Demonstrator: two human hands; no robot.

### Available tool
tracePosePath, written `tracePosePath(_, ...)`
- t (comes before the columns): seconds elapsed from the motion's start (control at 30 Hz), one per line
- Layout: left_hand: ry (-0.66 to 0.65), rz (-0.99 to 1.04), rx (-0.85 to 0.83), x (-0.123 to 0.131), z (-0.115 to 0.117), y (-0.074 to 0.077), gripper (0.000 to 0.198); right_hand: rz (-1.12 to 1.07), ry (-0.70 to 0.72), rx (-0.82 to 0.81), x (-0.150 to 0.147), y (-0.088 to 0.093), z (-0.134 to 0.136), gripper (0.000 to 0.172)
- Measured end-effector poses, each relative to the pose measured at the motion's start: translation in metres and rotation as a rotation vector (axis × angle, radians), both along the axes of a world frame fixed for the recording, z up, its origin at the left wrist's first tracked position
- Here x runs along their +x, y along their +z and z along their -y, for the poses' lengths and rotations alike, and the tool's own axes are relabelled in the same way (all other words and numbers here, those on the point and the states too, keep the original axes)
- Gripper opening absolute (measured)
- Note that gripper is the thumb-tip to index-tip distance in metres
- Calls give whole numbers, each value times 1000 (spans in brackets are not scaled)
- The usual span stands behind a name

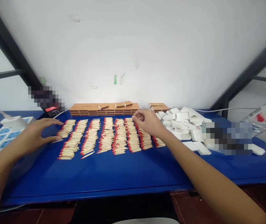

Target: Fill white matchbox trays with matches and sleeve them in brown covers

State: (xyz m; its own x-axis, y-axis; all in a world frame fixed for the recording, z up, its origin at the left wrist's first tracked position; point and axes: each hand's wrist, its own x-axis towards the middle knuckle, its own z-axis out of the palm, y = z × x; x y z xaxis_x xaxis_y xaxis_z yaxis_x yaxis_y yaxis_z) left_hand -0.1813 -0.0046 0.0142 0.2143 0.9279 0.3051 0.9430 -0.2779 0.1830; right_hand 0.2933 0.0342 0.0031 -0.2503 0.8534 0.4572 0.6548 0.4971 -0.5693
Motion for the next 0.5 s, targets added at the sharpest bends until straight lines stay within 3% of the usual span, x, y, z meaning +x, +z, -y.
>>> tracePosePath(0.1,6,9,1,-1,-1,3,91,3,-3,8,0,2,2,12)
tracePosePath(0.23,-1,83,2,9,-7,18,84,12,-8,11,-1,2,2,11)
tracePosePath(0.4,-20,140,-4,66,-44,45,84,25,-14,5,-2,0,-1,11)
tracePosePath(0.5,-36,43,47,106,-82,48,82,26,-14,10,-2,-1,-2,10)
